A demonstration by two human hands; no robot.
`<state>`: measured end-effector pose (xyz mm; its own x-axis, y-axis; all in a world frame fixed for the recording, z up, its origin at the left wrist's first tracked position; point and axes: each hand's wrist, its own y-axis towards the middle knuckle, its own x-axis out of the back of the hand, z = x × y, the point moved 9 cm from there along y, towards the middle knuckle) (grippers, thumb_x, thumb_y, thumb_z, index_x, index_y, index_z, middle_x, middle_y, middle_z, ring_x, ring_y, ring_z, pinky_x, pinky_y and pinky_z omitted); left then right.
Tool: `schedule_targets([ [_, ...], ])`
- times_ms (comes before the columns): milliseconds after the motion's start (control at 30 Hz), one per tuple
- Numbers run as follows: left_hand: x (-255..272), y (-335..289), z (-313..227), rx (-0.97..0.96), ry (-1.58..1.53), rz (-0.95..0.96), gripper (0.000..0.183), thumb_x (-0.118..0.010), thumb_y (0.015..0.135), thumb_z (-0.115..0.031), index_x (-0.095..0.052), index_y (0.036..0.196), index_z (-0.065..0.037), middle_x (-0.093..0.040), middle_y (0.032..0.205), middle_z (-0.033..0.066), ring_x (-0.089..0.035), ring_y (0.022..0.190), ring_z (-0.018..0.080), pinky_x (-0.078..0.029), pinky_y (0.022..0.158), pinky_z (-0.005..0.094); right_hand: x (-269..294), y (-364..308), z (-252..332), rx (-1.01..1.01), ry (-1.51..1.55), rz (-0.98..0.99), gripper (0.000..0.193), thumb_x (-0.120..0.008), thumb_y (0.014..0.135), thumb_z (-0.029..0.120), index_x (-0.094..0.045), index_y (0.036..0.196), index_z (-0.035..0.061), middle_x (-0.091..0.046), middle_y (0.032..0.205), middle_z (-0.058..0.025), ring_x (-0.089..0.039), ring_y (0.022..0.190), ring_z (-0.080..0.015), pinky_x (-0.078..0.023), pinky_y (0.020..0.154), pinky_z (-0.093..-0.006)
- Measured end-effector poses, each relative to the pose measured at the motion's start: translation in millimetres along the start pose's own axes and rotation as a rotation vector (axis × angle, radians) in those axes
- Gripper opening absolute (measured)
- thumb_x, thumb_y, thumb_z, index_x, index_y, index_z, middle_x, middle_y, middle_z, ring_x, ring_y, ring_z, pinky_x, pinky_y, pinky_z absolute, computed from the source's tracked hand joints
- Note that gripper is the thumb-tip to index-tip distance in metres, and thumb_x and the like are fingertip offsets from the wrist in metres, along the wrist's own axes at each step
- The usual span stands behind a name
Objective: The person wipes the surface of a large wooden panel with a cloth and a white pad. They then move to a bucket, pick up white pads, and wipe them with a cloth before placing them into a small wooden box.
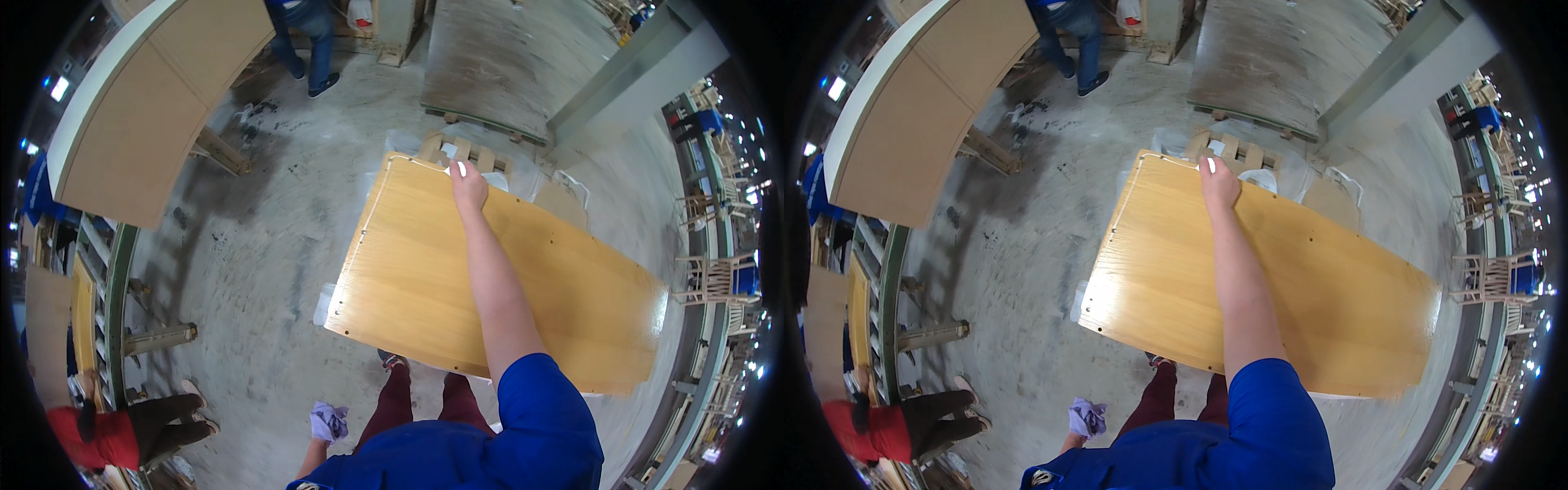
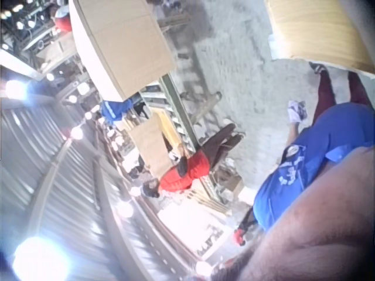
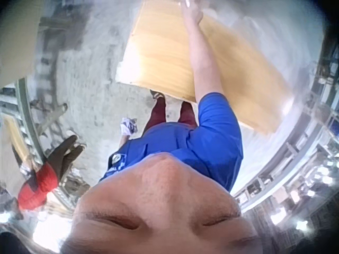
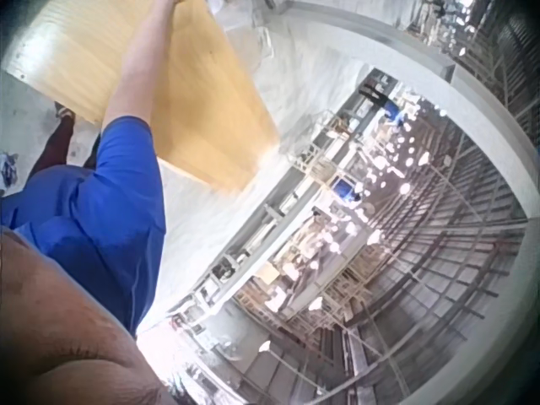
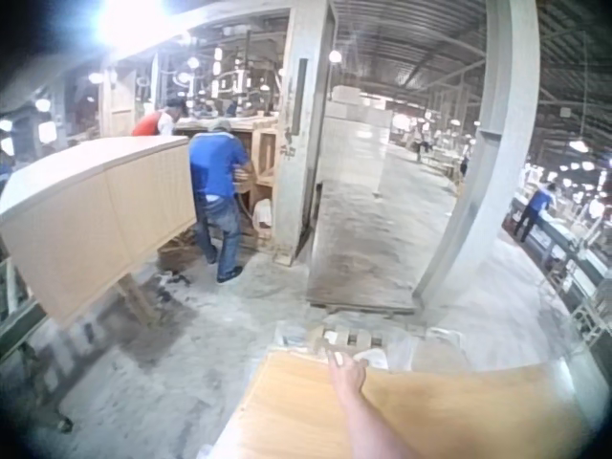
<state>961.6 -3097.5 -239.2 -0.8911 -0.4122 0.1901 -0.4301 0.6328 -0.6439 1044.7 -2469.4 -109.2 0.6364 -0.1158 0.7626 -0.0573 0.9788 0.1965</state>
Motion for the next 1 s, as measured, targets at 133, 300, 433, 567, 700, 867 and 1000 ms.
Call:
schedule_targets([
  [133,-10.5,0.3,5.1,0.132,-0.221,0.033,0.014,-0.045,0.088,-0.011,-0.051,0.076,-0.008,-0.065,0.076,0.0142,-0.052,0.046,0.0166,-0.040,0.036,0.0300,32.7,-0.6,-43.1,-0.104,-0.016,-0.054,0.042,-0.056,0.083,0.049,-0.067,0.100,0.0128,-0.067,0.088,-0.0166,-0.063,0.085,-0.0365,-0.049,0.072,-0.0454],
  [300,-23.4,12.7,-10.8,0.091,-0.450,-0.005,0.016,-0.045,0.090,-0.016,-0.048,0.075,-0.010,-0.064,0.077,0.0164,-0.050,0.040,0.0195,-0.040,0.034,0.0328,81.6,3.6,-102.4,-0.156,-0.028,-0.108,0.043,-0.056,0.082,0.050,-0.066,0.102,0.0128,-0.067,0.087,-0.0168,-0.063,0.085,-0.0360,-0.049,0.073,-0.0447],
  [433,-35.0,8.7,-6.6,0.262,-0.454,0.076,0.016,-0.047,0.090,-0.020,-0.049,0.077,-0.011,-0.064,0.081,0.0181,-0.055,0.048,0.0209,-0.044,0.038,0.0328,114.0,1.3,-136.2,-0.181,-0.022,-0.186,0.043,-0.056,0.082,0.051,-0.066,0.101,0.0132,-0.066,0.085,-0.0172,-0.063,0.082,-0.0356,-0.049,0.071,-0.0443],
  [567,-37.2,7.8,-8.3,0.271,-0.462,0.047,0.013,-0.048,0.089,-0.022,-0.049,0.082,-0.012,-0.065,0.084,0.0190,-0.056,0.051,0.0208,-0.045,0.040,0.0327,123.3,3.1,-143.0,-0.148,-0.044,-0.175,0.043,-0.057,0.083,0.049,-0.065,0.090,0.0072,-0.065,0.083,-0.0187,-0.062,0.081,-0.0383,-0.048,0.069,-0.0447],
  [700,-42.7,9.4,-5.3,0.318,-0.524,0.044,0.011,-0.049,0.089,-0.022,-0.048,0.086,-0.012,-0.065,0.086,0.0186,-0.055,0.049,0.0207,-0.044,0.039,0.0332,122.6,7.3,-142.6,-0.150,-0.068,-0.144,0.043,-0.056,0.083,0.050,-0.065,0.090,0.0085,-0.065,0.083,-0.0184,-0.062,0.080,-0.0383,-0.048,0.069,-0.0455],
  [867,-55.7,0.3,0.9,0.503,-0.568,0.103,0.011,-0.051,0.089,-0.021,-0.049,0.085,-0.011,-0.065,0.086,0.0176,-0.054,0.048,0.0194,-0.044,0.039,0.0334,124.6,7.6,-144.8,-0.155,-0.062,-0.117,0.042,-0.056,0.083,0.050,-0.066,0.091,0.0095,-0.065,0.082,-0.0189,-0.062,0.079,-0.0388,-0.048,0.068,-0.0460],
  [1000,-65.0,-7.3,-1.9,0.538,-0.491,0.077,0.025,-0.048,0.090,-0.031,-0.055,0.083,-0.008,-0.060,0.067,0.0118,-0.048,0.041,0.0182,-0.038,0.035,0.0326,144.0,6.6,-165.9,-0.160,-0.043,-0.168,0.041,-0.055,0.084,0.050,-0.066,0.096,0.0120,-0.065,0.080,-0.0179,-0.063,0.078,-0.0377,-0.049,0.067,-0.0462],
])
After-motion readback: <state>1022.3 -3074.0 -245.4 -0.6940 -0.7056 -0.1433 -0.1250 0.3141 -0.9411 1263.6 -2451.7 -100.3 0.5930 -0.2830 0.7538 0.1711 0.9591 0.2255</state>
